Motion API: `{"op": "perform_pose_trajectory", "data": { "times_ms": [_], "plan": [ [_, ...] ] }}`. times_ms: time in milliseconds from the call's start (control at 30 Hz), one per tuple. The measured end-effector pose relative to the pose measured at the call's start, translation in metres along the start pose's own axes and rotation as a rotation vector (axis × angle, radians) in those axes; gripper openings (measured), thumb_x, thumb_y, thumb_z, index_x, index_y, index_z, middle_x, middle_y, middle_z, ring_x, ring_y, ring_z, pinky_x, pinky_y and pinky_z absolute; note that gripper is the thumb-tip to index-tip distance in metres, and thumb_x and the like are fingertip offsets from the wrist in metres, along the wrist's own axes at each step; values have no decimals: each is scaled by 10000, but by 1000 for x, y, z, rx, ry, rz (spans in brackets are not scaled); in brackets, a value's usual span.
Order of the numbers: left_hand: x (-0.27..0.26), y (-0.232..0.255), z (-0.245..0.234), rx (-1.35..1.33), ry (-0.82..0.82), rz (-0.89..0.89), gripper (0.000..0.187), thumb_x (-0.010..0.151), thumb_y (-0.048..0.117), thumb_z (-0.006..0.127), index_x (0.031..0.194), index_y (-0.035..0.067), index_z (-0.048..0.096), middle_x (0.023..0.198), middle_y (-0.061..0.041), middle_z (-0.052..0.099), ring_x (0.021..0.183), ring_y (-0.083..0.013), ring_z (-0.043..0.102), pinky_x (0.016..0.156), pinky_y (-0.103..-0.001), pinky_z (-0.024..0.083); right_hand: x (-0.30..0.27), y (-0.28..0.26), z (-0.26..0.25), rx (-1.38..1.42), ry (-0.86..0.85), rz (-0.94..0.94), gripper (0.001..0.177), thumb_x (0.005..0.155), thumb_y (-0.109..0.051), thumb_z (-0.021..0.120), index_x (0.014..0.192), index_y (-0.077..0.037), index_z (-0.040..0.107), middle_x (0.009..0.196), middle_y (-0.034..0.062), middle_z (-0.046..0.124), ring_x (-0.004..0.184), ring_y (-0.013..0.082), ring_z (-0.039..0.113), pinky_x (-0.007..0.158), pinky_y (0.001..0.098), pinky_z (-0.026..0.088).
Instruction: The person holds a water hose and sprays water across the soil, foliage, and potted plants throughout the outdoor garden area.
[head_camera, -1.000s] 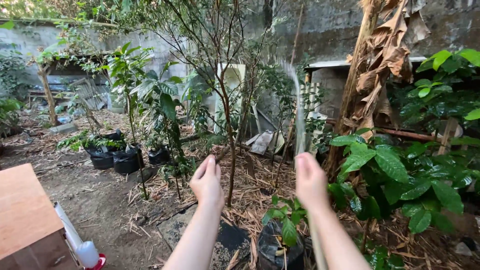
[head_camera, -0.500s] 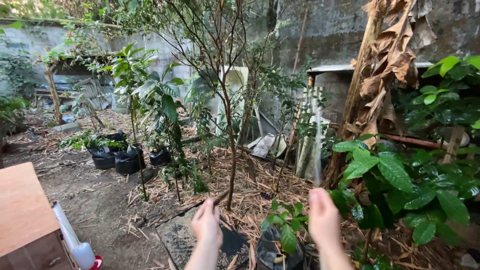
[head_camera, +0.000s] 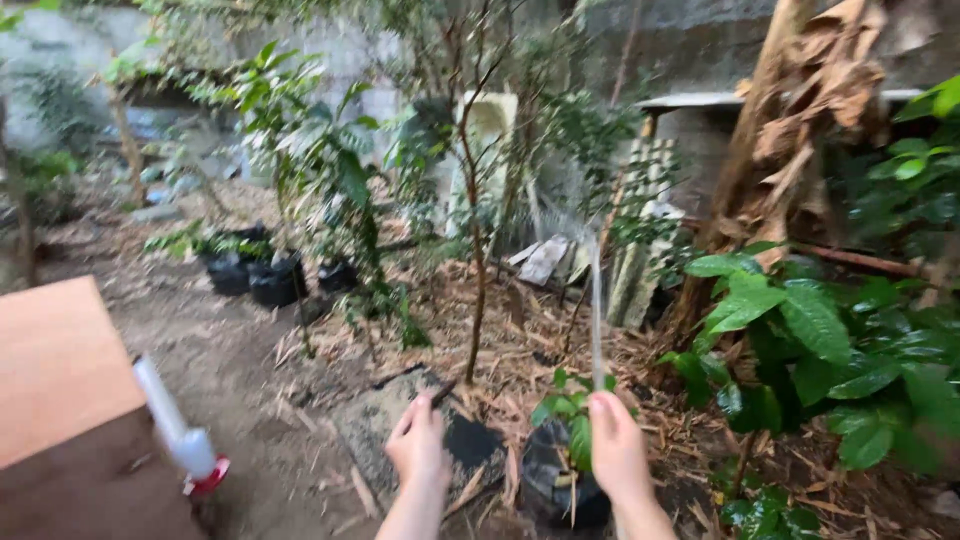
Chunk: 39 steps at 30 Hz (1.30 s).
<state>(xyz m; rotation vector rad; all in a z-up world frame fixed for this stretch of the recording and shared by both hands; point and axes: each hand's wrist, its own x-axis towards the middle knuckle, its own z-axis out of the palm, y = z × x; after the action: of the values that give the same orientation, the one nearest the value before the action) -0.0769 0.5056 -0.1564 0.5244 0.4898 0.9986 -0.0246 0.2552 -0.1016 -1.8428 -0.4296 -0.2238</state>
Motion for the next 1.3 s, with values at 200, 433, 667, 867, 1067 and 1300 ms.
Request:
{"op": "perform_pose_trajectory", "data": {
  "times_ms": [200,433,667,867,1067,1300],
  "plan": [
    [-3,-6,-21,-58,17,-6,273,922,117,734,1119,-71,715,1006,-86,740,807,-121,670,675,-223,545,-61,-10,69,180,-255,-145,290,1009,-272,518,1100,-62,695,930,61,739,870,170,677,813,323,539],
    [-7,28,-39,-27,2,34,263,932,105,711,1134,-64,716,996,-106,746,739,-115,651,620,-209,500,-7,24,-31,-28,120,-45,213,1036,-226,549,1126,-81,677,840,111,676,765,211,615,706,367,501],
    [-45,27,-35,87,-50,32,247,957,96,697,1129,-71,756,995,-97,723,761,-115,623,636,-217,488,-94,-12,79,102,-355,-11,246,1041,-264,525,1069,-77,683,762,114,591,680,214,566,621,392,457],
    [-37,39,-59,77,-11,-2,240,957,105,690,1132,-50,741,994,-79,732,780,-117,646,662,-218,523,-54,22,18,-117,-7,-221,233,1001,-215,562,1073,-61,722,998,95,748,932,210,702,833,350,540],
    [-40,22,-62,39,13,-3,237,954,96,684,1123,-63,734,993,-76,727,775,-106,645,662,-208,519,-30,19,-35,-68,102,48,251,1041,-224,531,1161,-80,697,936,131,696,879,269,648,795,412,513],
    [-49,26,-44,49,-34,-11,248,956,102,700,1129,-68,750,985,-100,708,746,-120,613,633,-215,491,-94,-41,50,-44,-442,177,266,1068,-274,498,1070,-96,695,859,173,610,781,334,588,748,496,479]
  ]
}}
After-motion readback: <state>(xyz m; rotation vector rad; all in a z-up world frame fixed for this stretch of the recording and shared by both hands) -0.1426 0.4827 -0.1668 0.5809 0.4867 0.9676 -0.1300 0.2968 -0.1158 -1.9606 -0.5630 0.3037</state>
